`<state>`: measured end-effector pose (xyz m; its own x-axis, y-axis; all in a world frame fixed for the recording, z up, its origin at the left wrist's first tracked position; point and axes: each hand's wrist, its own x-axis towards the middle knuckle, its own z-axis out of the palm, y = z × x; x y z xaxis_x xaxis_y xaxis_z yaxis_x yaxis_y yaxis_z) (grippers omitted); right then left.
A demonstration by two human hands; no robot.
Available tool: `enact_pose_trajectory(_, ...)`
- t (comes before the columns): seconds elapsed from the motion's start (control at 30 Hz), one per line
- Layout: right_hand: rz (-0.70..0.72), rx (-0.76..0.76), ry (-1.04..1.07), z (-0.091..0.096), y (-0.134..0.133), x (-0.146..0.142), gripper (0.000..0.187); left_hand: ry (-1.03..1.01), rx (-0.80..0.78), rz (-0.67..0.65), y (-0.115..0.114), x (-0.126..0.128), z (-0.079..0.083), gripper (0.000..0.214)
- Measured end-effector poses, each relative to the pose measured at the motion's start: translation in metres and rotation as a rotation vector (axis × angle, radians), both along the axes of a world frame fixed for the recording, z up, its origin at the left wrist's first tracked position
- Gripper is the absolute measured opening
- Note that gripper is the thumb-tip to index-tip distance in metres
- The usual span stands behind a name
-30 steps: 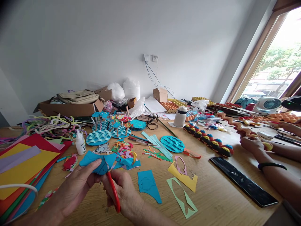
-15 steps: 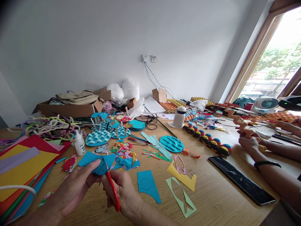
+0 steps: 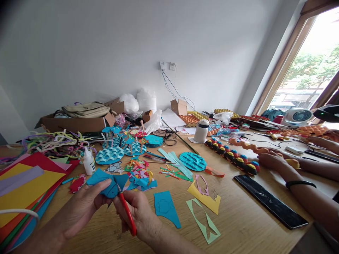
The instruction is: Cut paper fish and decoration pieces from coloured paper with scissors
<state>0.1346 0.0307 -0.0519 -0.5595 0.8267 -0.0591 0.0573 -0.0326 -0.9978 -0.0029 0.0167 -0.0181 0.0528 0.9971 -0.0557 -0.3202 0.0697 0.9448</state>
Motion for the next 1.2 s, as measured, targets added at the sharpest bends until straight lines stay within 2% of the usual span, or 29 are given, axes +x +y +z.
enact_pose_trajectory(0.17, -0.012, -0.021, -0.026, -0.002, 0.003, 0.002, 0.035, 0.005, -0.002, -0.027, 0.003, -0.005, -0.001, 0.02)
enact_pose_trajectory(0.33, 0.015, 0.012, -0.024, -0.006, 0.006, 0.005, 0.028, 0.005, -0.012, -0.079, 0.006, -0.012, -0.004, 0.014)
enact_pose_trajectory(0.57, 0.051, 0.031, -0.001, -0.001, 0.003, 0.005, 0.036, 0.002, 0.027, -0.125, 0.003, -0.012, -0.003, 0.017)
enact_pose_trajectory(0.87, 0.065, 0.026, 0.002, 0.004, 0.001, 0.006, 0.044, 0.038, -0.021, -0.158, 0.004, -0.016, -0.006, 0.018)
enact_pose_trajectory(1.2, 0.045, -0.014, 0.008, 0.001, 0.001, 0.005, 0.042, 0.052, -0.036, -0.19, 0.005, -0.021, -0.006, 0.014)
